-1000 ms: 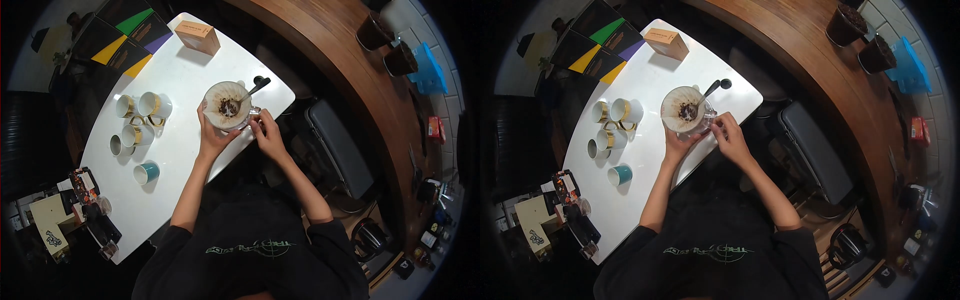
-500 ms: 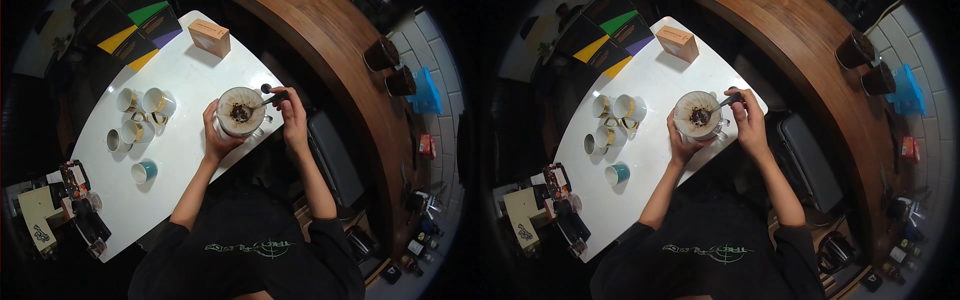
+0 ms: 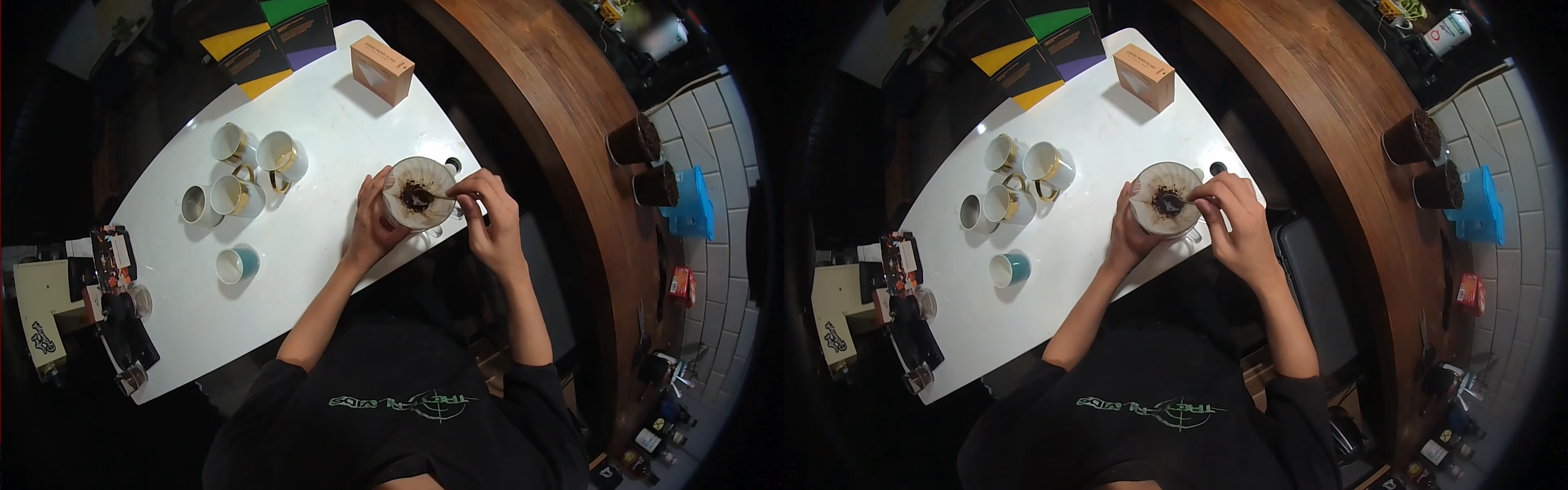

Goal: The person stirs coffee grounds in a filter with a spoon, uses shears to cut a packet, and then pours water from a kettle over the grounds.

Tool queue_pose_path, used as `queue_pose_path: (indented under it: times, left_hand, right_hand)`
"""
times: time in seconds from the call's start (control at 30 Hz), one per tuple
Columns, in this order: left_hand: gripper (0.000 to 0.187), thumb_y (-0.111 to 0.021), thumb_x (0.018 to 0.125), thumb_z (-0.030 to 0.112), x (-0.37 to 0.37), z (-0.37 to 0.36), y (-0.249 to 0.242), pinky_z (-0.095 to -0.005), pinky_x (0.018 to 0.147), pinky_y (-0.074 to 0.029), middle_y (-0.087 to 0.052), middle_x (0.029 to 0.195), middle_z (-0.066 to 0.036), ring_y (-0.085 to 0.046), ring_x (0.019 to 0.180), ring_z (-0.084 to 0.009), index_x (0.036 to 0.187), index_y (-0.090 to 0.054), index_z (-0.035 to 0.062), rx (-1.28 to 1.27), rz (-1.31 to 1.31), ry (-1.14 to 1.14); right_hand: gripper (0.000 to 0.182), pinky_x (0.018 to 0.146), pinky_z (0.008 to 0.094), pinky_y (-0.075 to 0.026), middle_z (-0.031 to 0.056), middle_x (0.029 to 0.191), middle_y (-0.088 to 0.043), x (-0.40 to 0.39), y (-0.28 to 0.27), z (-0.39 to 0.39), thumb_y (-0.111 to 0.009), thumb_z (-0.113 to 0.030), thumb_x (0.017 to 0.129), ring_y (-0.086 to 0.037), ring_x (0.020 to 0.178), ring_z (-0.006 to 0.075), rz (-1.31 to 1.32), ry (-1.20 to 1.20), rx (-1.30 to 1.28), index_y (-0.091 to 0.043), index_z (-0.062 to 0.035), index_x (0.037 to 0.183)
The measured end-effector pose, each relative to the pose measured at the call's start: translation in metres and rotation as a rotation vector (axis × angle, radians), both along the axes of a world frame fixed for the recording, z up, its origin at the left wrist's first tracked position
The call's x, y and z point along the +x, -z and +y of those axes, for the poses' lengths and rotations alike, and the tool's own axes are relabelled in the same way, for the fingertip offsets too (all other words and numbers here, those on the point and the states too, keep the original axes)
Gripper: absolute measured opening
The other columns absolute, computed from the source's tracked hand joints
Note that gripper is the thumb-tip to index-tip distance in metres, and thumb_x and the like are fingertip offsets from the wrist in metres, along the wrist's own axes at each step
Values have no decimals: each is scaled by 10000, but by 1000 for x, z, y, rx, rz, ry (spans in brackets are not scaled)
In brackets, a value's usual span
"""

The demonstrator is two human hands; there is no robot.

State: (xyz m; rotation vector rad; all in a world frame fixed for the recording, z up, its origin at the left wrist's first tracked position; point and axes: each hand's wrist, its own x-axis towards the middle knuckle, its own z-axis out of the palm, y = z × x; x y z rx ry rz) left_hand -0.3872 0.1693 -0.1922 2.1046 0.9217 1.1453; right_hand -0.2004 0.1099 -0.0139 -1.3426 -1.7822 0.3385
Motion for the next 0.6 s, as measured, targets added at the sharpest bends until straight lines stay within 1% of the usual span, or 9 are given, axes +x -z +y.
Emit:
queue_pose_path:
  times: [0.03, 0.1, 0.13, 0.2, 0.37, 0.43, 0.47, 0.53, 0.6]
  left_hand:
    - [993, -882, 667, 370, 0, -1, 1, -567, 1206, -230, -451, 1490, -180, -444, 1381, -360, 1459, -394, 23, 18, 61, 13]
    - [968, -879, 670, 349, 1, -4, 1, -565, 1202, -240, -450, 1491, -183, -445, 1379, -360, 1448, -408, 18, -11, 86, -3]
    - [942, -876, 673, 328, 1, -5, -3, -563, 1199, -251, -449, 1492, -186, -446, 1378, -359, 1437, -423, 13, -35, 107, -14]
    - [944, -877, 669, 333, 1, -6, -11, -562, 1198, -254, -452, 1489, -184, -447, 1377, -359, 1436, -427, 14, -54, 114, -24]
    - [917, -874, 669, 357, 6, -12, -22, -557, 1199, -254, -479, 1461, -179, -448, 1378, -353, 1411, -460, 11, -25, 122, -75]
    - [749, -887, 676, 380, 8, -14, -36, -527, 1197, -272, -602, 1333, -141, -520, 1293, -343, 1285, -600, 52, -61, 110, -151]
    - [749, -887, 676, 380, 9, -14, -41, -527, 1197, -272, -602, 1333, -141, -520, 1293, -343, 1285, -600, 52, -74, 118, -164]
    - [791, -869, 674, 391, 10, -17, -46, -564, 1194, -248, -512, 1418, -173, -434, 1393, -343, 1310, -565, 32, -118, 65, -172]
    - [777, -868, 686, 364, 11, -18, -44, -541, 1204, -235, -526, 1416, -152, -424, 1395, -332, 1329, -564, 49, -114, 102, -178]
  right_hand:
    - [75, 772, 370, -440, 105, 860, -611, -1, -3, -2, -668, -16, 868, -579, 826, 281, 1, -6, -6, -657, -29, 942]
    - [178, 765, 382, -445, 105, 879, -629, -2, -10, -4, -710, 23, 790, -593, 837, 287, -72, -44, 71, -659, -43, 947]
    - [178, 765, 382, -445, 105, 879, -629, -2, -14, -5, -710, 23, 790, -593, 837, 287, -70, -49, 72, -659, -43, 947]
    - [243, 761, 389, -457, 94, 882, -639, -2, -20, -7, -736, 12, 737, -603, 846, 279, -200, -77, 149, -658, -55, 957]
    - [270, 753, 385, -467, 76, 907, -638, 2, -8, 0, -749, -15, 708, -603, 852, 268, -289, -153, 200, -653, -65, 956]
    - [283, 753, 377, -467, 67, 941, -635, 5, 1, 3, -749, -40, 697, -598, 850, 257, -323, -184, 208, -652, -71, 961]
    - [283, 753, 377, -467, 67, 941, -635, 5, 4, 6, -749, -40, 697, -598, 850, 257, -313, -199, 198, -652, -71, 961]
    - [274, 767, 385, -464, 64, 954, -640, 4, 8, 8, -733, -49, 709, -593, 846, 253, -271, -210, 179, -657, -78, 970]
    - [261, 773, 391, -459, 60, 967, -644, 4, 14, 4, -724, -51, 716, -591, 844, 246, -270, -232, 164, -661, -82, 968]
